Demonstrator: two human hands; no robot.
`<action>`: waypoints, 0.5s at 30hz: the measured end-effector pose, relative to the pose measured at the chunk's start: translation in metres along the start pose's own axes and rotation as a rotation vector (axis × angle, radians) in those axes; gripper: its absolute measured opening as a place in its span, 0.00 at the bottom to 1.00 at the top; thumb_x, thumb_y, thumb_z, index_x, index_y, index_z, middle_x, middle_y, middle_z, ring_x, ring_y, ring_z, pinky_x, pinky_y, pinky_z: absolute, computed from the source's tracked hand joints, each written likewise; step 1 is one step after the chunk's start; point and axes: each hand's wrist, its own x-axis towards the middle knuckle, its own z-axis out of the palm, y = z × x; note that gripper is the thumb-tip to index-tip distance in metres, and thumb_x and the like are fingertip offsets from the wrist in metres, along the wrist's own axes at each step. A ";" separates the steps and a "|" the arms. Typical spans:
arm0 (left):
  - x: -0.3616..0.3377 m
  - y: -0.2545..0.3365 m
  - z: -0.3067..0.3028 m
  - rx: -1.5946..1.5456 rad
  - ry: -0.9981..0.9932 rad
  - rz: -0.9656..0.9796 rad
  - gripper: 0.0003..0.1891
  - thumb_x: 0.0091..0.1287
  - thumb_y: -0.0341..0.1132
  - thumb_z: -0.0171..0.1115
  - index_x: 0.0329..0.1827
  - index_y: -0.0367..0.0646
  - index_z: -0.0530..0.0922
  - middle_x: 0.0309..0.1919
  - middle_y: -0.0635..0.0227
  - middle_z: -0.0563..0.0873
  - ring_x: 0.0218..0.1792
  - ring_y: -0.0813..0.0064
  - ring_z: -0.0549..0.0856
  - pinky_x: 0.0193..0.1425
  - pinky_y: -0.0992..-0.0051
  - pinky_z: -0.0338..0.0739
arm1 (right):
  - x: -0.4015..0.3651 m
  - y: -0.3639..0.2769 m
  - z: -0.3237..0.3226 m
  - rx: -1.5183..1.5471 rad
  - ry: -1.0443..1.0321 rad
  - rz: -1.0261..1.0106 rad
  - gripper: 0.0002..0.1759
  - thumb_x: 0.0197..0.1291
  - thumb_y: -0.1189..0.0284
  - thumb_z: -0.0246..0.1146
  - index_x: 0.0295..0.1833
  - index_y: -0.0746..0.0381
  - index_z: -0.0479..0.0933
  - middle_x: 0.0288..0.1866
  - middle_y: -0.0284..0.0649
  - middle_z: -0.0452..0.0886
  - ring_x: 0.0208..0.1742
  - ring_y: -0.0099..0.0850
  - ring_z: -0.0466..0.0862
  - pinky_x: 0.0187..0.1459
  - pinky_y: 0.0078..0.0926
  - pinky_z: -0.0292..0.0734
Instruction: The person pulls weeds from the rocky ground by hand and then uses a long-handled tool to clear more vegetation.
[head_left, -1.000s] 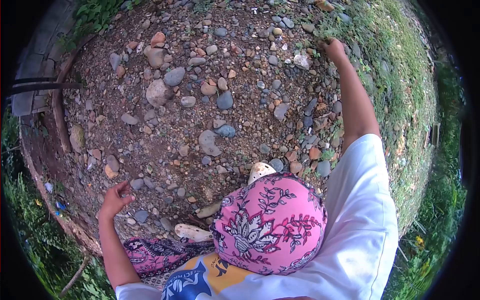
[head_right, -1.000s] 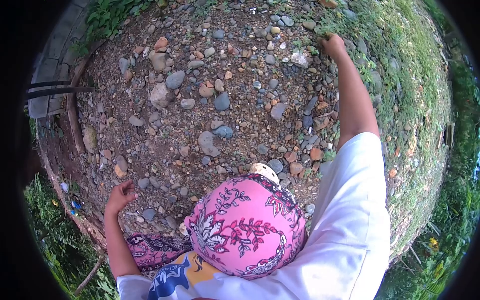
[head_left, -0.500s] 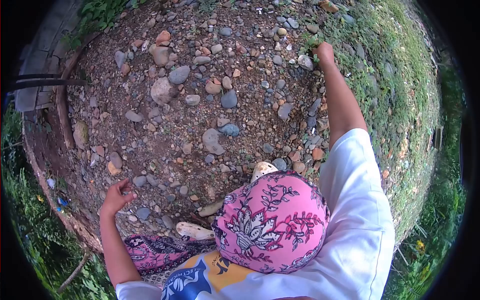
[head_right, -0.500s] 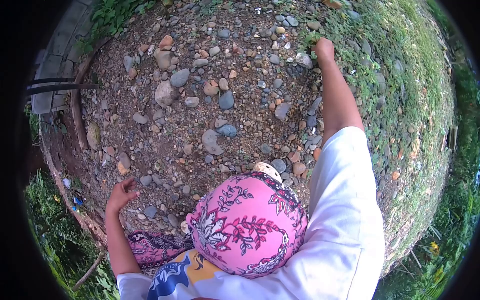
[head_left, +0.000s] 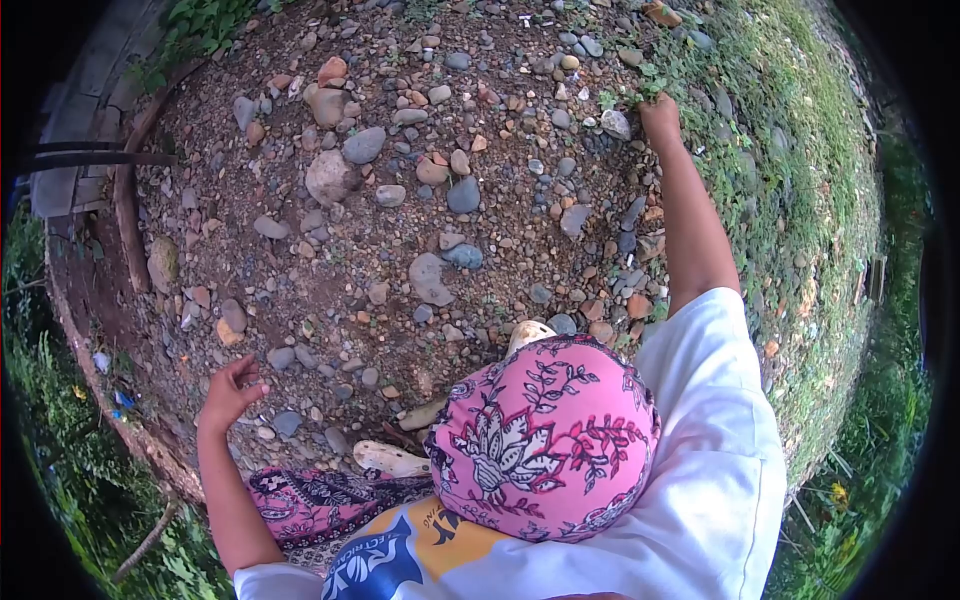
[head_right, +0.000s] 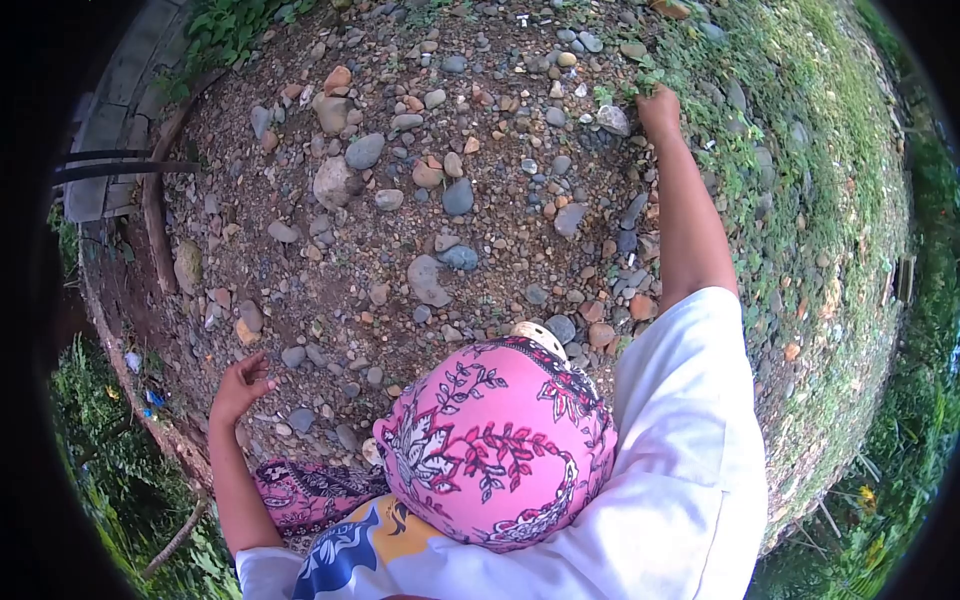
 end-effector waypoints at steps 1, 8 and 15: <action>0.001 -0.001 0.000 -0.005 0.000 -0.001 0.37 0.45 0.29 0.70 0.60 0.31 0.65 0.49 0.57 0.78 0.50 0.70 0.78 0.54 0.73 0.73 | 0.005 0.007 0.003 -0.048 -0.042 -0.063 0.15 0.49 0.71 0.60 0.44 0.63 0.76 0.36 0.47 0.81 0.37 0.38 0.80 0.42 0.32 0.73; 0.004 0.003 0.000 0.028 -0.016 -0.009 0.37 0.46 0.28 0.70 0.61 0.30 0.64 0.49 0.55 0.78 0.51 0.69 0.78 0.54 0.73 0.73 | 0.028 0.007 0.017 -0.393 -0.320 -0.406 0.16 0.50 0.64 0.62 0.45 0.58 0.76 0.38 0.47 0.80 0.39 0.45 0.78 0.43 0.36 0.74; 0.002 0.005 -0.002 0.037 -0.024 0.014 0.37 0.45 0.28 0.70 0.61 0.31 0.64 0.50 0.55 0.78 0.52 0.68 0.77 0.55 0.73 0.72 | 0.012 -0.013 0.000 -0.209 -0.308 -0.124 0.14 0.49 0.68 0.66 0.41 0.62 0.78 0.33 0.42 0.81 0.32 0.34 0.79 0.39 0.30 0.74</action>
